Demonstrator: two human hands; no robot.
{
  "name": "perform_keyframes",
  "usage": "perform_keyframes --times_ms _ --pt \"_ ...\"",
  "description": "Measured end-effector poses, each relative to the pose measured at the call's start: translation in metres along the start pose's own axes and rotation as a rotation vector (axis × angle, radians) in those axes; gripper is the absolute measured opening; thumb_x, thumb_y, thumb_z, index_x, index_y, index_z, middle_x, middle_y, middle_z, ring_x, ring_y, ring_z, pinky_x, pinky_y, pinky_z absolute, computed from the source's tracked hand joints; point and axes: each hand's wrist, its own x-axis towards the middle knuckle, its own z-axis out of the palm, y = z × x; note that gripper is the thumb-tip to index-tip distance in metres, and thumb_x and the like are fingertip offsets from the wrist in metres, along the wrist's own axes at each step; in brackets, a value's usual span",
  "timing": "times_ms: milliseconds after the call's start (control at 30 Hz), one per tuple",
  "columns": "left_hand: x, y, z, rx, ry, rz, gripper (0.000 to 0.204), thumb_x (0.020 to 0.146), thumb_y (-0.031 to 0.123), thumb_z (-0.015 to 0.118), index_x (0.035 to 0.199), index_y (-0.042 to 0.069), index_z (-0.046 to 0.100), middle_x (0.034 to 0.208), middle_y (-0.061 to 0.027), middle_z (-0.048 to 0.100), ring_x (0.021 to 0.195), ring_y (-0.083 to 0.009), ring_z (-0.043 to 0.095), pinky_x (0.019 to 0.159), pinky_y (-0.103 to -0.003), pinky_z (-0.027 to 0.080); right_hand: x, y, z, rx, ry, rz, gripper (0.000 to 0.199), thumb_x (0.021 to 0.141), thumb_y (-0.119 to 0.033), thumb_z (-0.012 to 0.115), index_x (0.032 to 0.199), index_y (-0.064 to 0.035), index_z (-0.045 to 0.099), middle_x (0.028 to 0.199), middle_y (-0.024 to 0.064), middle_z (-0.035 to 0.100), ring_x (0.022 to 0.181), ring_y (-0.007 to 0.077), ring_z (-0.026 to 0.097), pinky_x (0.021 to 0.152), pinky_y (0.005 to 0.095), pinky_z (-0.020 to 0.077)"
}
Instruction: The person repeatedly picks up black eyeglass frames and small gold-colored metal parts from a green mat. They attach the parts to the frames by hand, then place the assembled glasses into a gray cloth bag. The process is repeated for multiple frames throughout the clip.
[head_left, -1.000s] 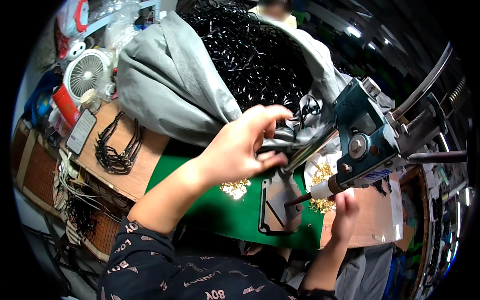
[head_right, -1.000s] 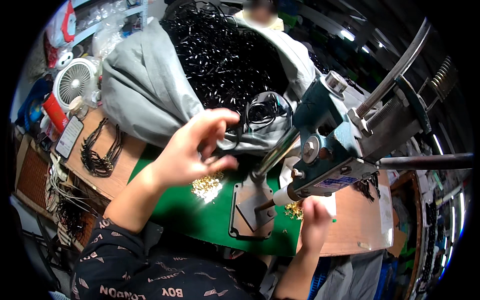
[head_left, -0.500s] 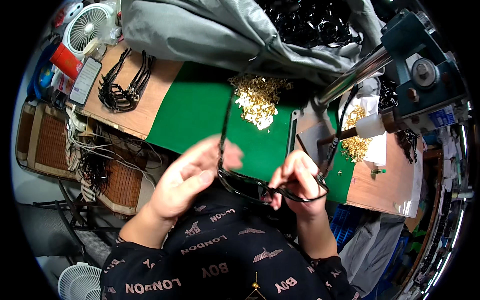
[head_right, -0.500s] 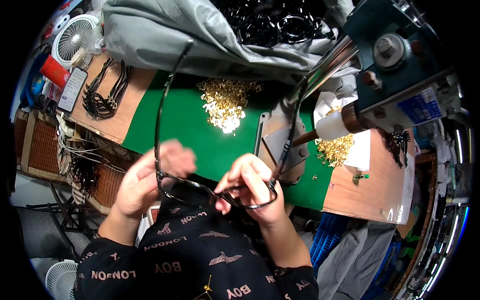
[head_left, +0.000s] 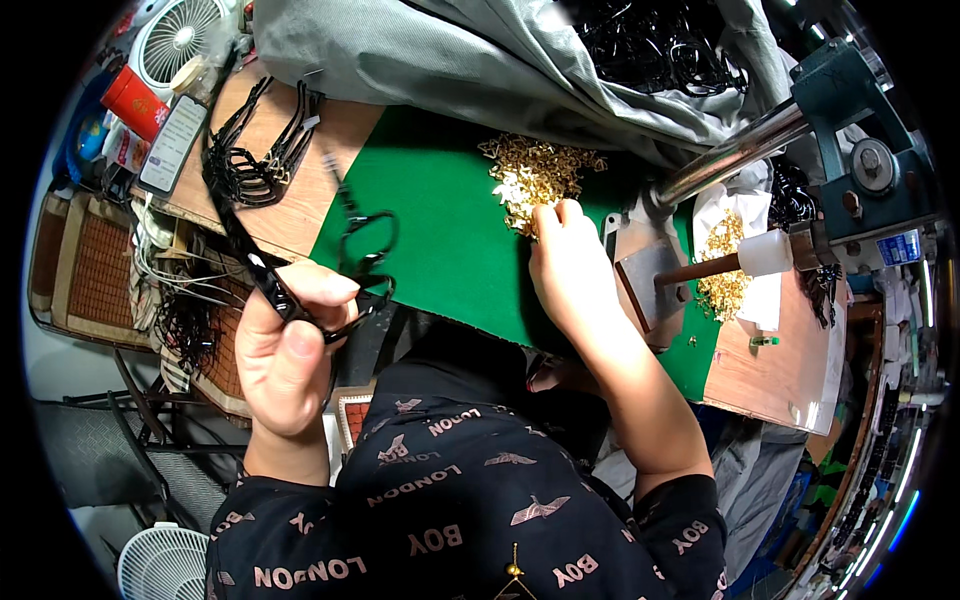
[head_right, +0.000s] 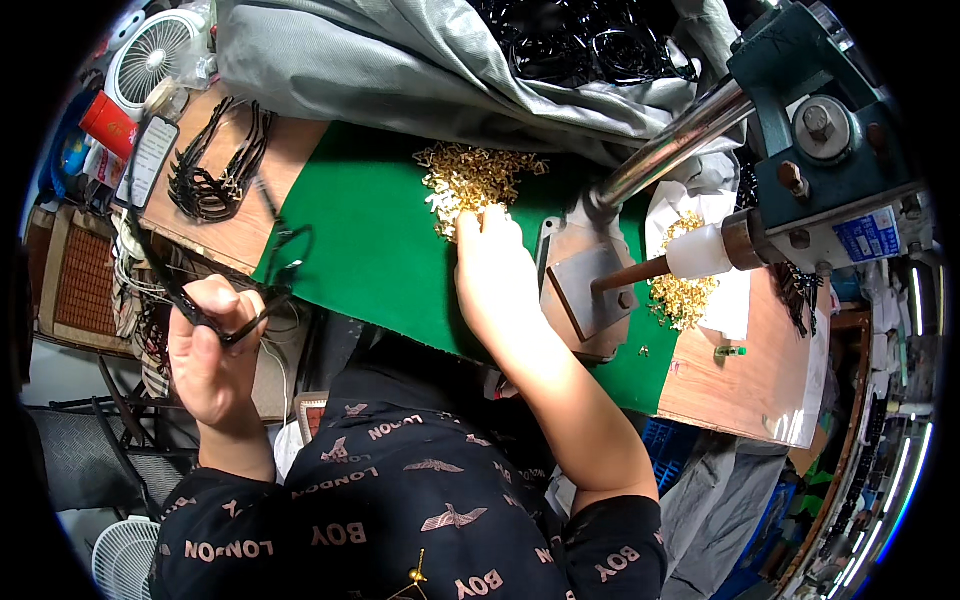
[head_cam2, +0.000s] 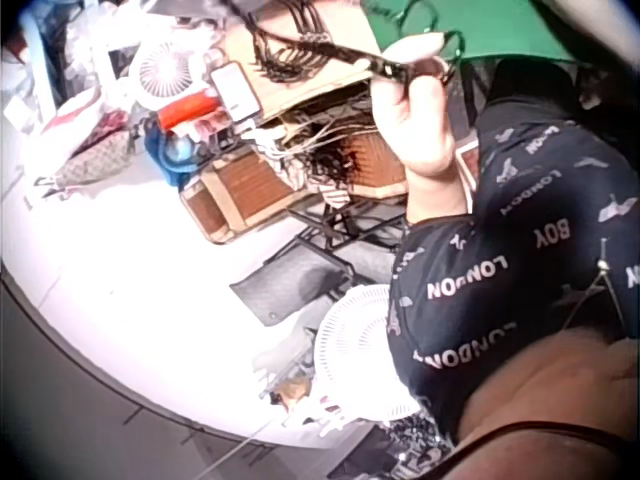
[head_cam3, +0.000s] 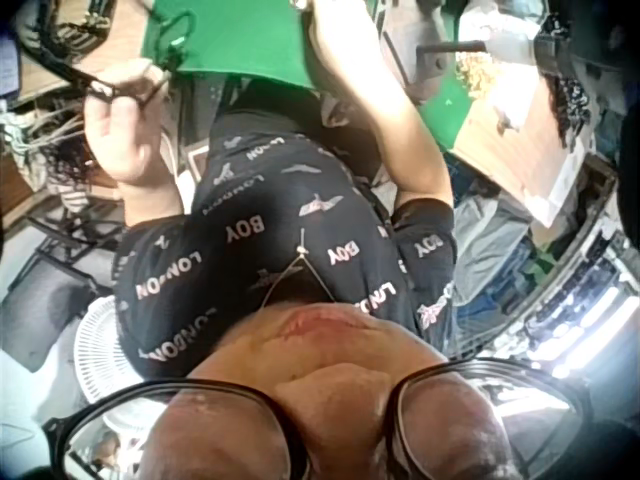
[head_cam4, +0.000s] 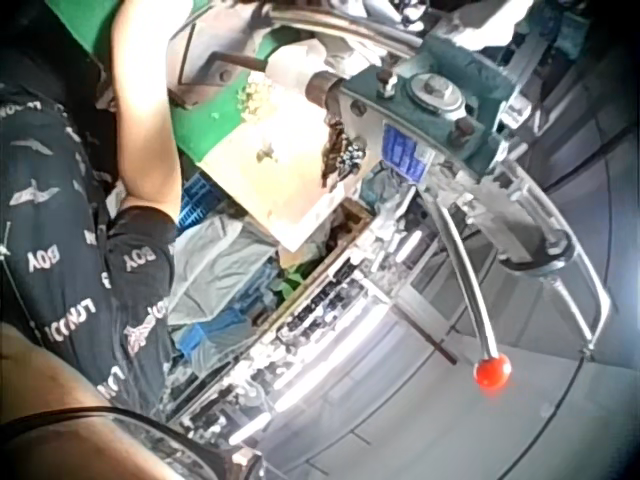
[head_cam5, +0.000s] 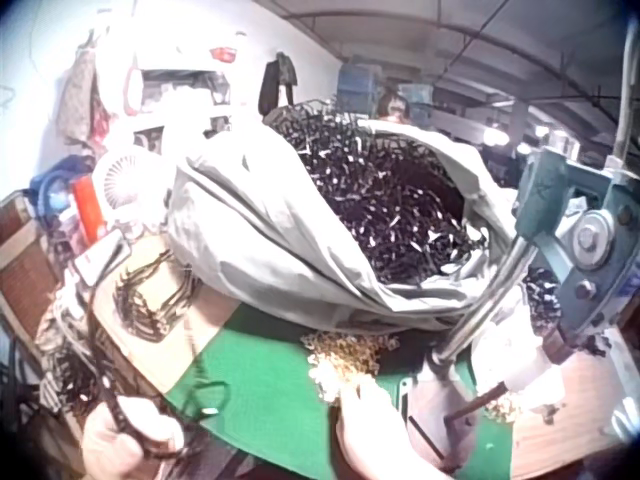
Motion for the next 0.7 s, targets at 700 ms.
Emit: perform_keyframes --times_ms 700 --pt "0.005 -0.017 0.021 0.247 -0.179 -0.138 0.042 0.081 -0.008 0.057 0.122 -0.003 0.051 0.091 -0.0106 0.066 0.087 -0.0158 0.062 0.083 -0.027 0.046 -0.015 0.016 -0.022 0.297 -0.115 0.088 0.015 0.074 -0.001 0.063 0.088 -0.0008 0.058 0.081 0.0148 0.057 0.076 0.0327 0.058 0.068 0.0376 0.0479"
